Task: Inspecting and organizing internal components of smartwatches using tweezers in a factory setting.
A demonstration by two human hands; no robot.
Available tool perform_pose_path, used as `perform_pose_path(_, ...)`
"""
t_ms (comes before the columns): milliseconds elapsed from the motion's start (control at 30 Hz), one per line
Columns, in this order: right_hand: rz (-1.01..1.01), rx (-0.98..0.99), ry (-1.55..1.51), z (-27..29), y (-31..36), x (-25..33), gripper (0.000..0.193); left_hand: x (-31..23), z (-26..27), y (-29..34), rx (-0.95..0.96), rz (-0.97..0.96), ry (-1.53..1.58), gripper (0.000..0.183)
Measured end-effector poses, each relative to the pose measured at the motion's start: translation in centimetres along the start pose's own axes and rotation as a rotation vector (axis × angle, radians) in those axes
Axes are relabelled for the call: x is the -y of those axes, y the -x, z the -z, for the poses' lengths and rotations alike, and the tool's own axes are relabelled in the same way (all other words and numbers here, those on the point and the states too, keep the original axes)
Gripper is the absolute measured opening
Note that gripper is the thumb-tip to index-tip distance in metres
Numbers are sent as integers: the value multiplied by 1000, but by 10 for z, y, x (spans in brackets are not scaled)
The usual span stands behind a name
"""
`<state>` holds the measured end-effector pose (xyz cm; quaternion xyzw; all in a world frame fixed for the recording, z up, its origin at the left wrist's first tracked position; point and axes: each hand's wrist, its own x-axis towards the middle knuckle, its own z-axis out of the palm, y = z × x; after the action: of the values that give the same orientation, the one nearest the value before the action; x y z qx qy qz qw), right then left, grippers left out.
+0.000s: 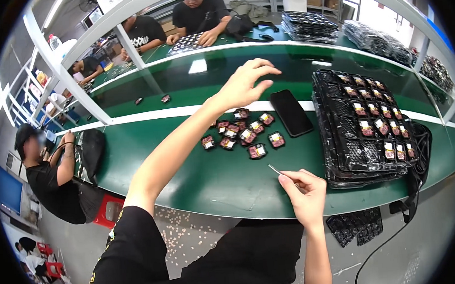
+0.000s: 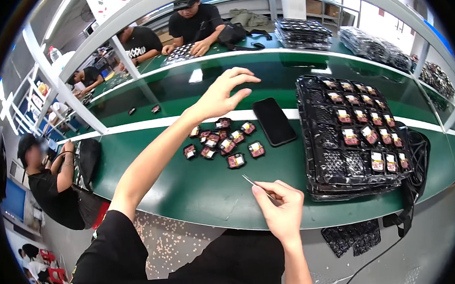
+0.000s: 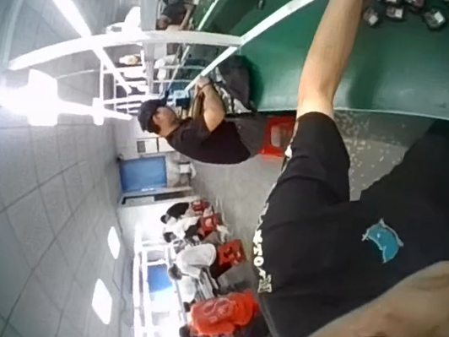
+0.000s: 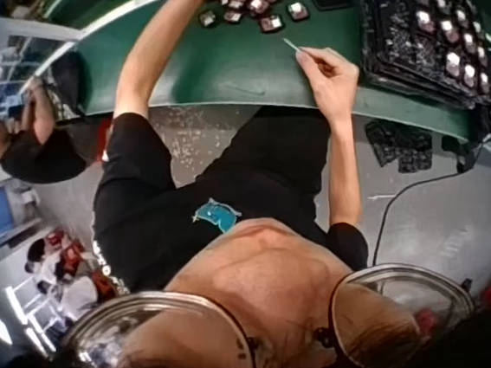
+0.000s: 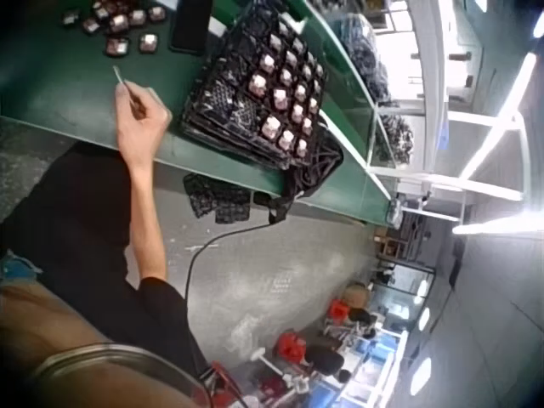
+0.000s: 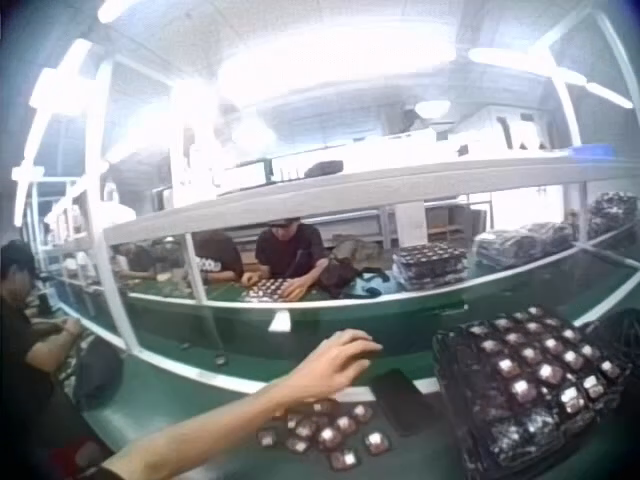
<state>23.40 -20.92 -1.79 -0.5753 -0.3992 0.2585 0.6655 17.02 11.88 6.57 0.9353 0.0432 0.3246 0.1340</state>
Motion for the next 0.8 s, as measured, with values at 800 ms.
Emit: perform_pose_path(800, -134, -43, 48, -8, -1, 8, 17, -3, 81, 173, -90, 473, 93, 53)
